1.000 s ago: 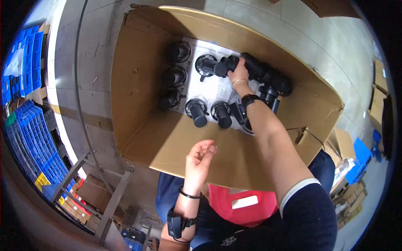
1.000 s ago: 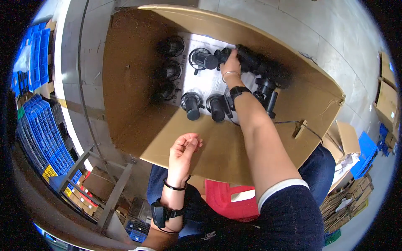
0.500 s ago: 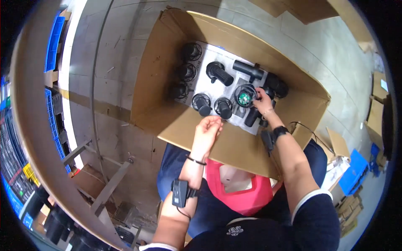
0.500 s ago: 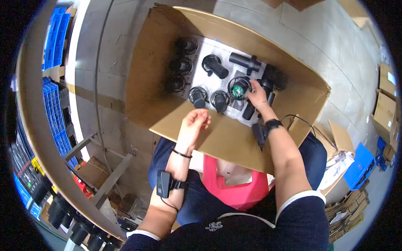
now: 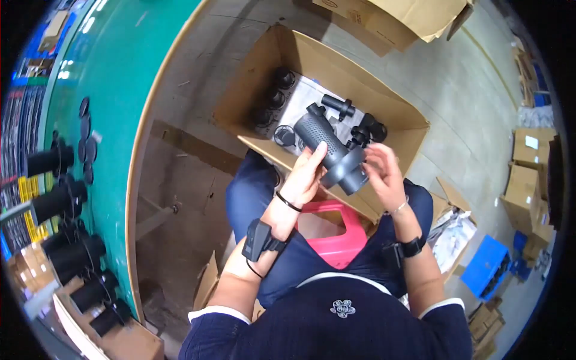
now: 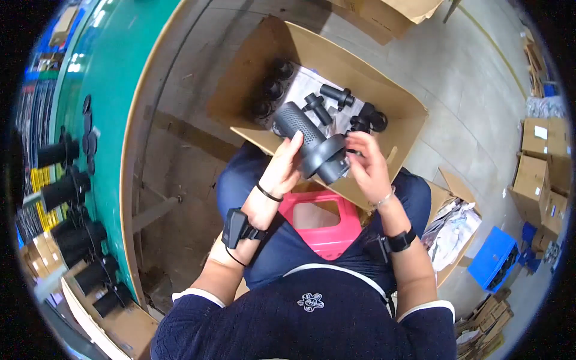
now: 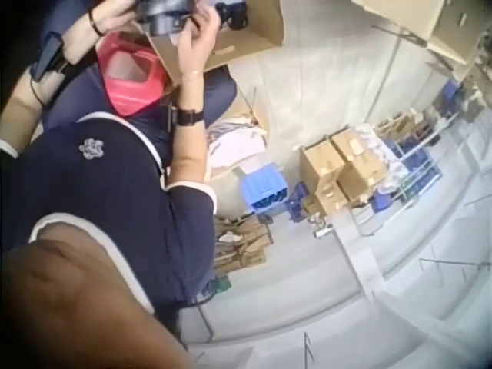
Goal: The person picks up a microphone and a shock mount from a box, fits the microphone into the mount, and rotates it by hand. After placing the assembled microphone on the table, they move a row of microphone tubes along the table.
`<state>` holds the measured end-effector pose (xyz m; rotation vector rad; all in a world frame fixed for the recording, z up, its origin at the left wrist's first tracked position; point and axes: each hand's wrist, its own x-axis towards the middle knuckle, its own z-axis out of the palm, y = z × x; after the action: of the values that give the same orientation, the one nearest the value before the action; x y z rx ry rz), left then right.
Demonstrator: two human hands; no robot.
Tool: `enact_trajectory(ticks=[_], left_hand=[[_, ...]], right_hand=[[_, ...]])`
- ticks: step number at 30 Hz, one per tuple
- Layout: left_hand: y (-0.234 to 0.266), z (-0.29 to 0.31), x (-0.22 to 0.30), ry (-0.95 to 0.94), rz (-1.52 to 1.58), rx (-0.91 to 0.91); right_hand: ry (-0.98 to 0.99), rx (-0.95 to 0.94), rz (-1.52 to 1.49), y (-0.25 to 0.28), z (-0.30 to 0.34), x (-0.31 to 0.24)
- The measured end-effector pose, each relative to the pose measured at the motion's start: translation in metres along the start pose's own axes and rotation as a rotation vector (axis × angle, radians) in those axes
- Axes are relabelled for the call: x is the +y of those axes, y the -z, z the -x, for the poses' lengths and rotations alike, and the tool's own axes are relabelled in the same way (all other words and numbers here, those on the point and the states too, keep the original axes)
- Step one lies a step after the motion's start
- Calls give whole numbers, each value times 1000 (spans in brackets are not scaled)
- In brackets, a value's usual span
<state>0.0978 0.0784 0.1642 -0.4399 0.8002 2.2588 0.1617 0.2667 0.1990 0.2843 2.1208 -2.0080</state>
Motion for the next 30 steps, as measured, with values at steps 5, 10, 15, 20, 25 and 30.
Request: enact_trajectory(ticks=[5,10,15,20,25,30], left_hand=[[-26,67,-2,-416,-249,25],[-34,113,-5,-452,-321,-1],[-34,143,-3,-534,-251,-79],[-37,156,8,-428,-371,-48],[-52,160,10,-578,-293,-96],[-49,161,9,-563,-471,-201]], right_hand=[[162,0,-220,-35,57,-12],[261,-93,-235,-38,62,-12],[304,-167,-243,-41,65,-26],[191,-311,-251,-17,57,-43],[102,-411,-216,-3,53,-66],[196,-351,-232,2,56,-58]])
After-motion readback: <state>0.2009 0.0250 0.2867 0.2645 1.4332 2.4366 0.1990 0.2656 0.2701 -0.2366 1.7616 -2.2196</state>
